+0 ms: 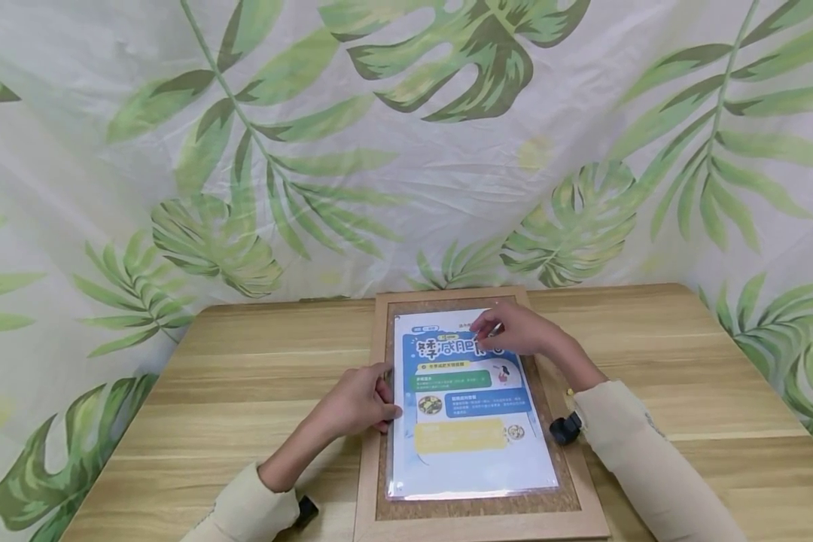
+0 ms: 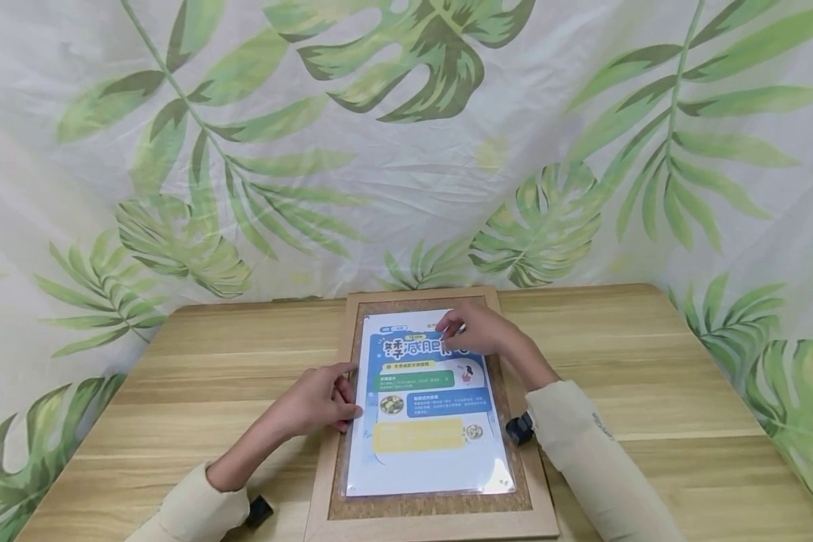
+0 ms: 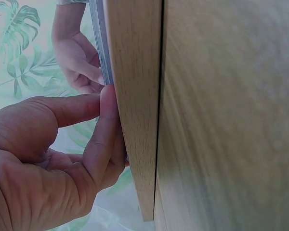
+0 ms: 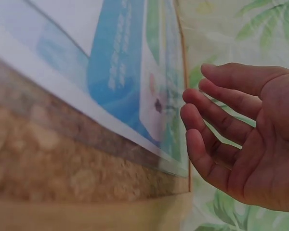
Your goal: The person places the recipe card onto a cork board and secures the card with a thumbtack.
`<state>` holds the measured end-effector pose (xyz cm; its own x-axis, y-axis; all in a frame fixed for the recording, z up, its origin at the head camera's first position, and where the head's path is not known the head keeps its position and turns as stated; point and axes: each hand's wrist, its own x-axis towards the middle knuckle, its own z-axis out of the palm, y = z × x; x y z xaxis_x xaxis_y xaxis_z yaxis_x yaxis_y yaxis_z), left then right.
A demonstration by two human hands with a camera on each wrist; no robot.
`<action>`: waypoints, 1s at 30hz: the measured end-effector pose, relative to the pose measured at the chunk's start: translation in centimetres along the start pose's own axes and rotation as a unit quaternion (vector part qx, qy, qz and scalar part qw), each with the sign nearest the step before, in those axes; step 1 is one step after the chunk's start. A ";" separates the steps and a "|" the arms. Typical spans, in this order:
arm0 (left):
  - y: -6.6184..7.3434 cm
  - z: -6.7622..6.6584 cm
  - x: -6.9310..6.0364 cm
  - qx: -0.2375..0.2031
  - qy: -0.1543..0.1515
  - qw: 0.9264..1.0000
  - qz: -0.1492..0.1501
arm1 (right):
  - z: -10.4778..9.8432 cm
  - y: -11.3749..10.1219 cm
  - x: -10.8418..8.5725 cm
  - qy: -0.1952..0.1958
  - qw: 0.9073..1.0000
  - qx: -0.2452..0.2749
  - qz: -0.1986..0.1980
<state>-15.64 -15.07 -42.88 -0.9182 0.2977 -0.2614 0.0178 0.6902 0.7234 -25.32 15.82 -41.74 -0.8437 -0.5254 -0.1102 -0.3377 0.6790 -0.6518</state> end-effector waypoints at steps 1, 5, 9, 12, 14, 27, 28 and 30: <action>0.0 0.0 0.0 0.001 0.000 1.000 0.000 | -0.1 0.1 -0.4 0.001 1.000 0.004 0.006; 0.0 0.0 0.0 0.003 0.000 1.000 0.002 | -0.4 0.6 -1.8 0.013 1.000 0.020 0.018; -0.1 -0.1 0.1 0.001 0.000 1.000 0.003 | -0.4 1.0 -3.0 0.025 0.999 0.031 0.014; -0.1 0.0 0.1 -0.001 0.000 1.000 0.003 | -0.4 1.2 -3.7 0.032 0.999 0.030 0.011; -0.1 0.0 0.1 0.000 -0.001 1.000 0.004 | -0.5 1.2 -4.2 0.035 0.999 0.027 0.011; -0.2 0.0 0.0 0.004 -0.001 1.000 0.015 | -1.7 2.1 -7.4 0.055 0.998 0.018 0.003; -0.2 0.0 0.0 0.005 -0.002 1.000 0.016 | -1.8 2.2 -7.7 0.057 0.998 0.019 0.003; -0.3 0.0 0.0 0.006 -0.003 1.000 0.016 | -1.8 2.4 -8.3 0.060 0.998 0.017 0.003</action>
<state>-15.62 -15.28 -43.05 -0.9148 0.3236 -0.2415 0.0522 0.6879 0.7239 -19.93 22.74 -41.04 -0.8899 -0.4554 -0.0255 -0.3197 0.6627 -0.6772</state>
